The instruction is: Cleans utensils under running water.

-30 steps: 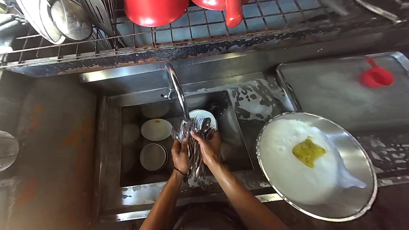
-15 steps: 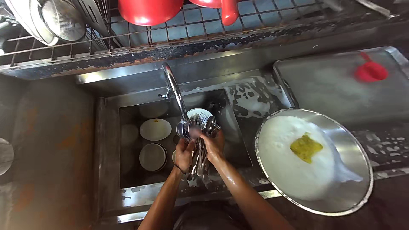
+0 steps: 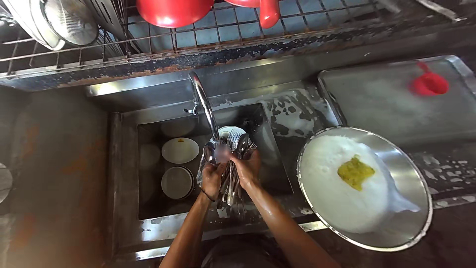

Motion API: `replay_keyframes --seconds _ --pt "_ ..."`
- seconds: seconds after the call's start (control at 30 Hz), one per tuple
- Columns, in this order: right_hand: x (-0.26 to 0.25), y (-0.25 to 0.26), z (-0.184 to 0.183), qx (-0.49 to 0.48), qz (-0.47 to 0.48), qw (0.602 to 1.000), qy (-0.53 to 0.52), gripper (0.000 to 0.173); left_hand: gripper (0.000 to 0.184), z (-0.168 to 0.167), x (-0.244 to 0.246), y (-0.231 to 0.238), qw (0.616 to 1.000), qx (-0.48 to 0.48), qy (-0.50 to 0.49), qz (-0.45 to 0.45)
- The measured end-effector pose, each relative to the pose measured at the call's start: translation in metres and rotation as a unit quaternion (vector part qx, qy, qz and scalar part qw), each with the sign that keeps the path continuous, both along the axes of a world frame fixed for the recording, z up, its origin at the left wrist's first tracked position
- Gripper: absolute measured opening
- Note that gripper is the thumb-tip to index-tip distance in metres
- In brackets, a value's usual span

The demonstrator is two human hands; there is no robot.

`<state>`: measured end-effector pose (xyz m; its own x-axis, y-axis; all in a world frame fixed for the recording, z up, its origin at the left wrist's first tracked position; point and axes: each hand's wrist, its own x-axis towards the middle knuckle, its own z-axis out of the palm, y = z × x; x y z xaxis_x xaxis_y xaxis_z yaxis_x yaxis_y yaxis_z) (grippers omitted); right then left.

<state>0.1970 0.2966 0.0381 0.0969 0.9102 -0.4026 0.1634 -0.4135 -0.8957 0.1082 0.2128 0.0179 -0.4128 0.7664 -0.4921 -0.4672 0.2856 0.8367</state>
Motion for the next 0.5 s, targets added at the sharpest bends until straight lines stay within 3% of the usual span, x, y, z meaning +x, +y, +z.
replay_keyframes --seconds 0.23,0.4,0.5 --pt "-0.009 -0.008 0.013 0.044 0.073 0.995 -0.049 0.080 0.023 0.008 -0.001 0.007 0.998 0.006 0.038 0.040" --pt "-0.021 -0.005 0.019 0.044 0.081 0.992 -0.087 0.083 0.049 0.000 -0.009 0.005 0.974 -0.119 0.192 -0.018" --pt "-0.029 0.000 0.019 0.053 0.074 0.992 -0.092 0.080 0.049 0.000 -0.009 0.005 0.972 -0.117 0.204 -0.011"
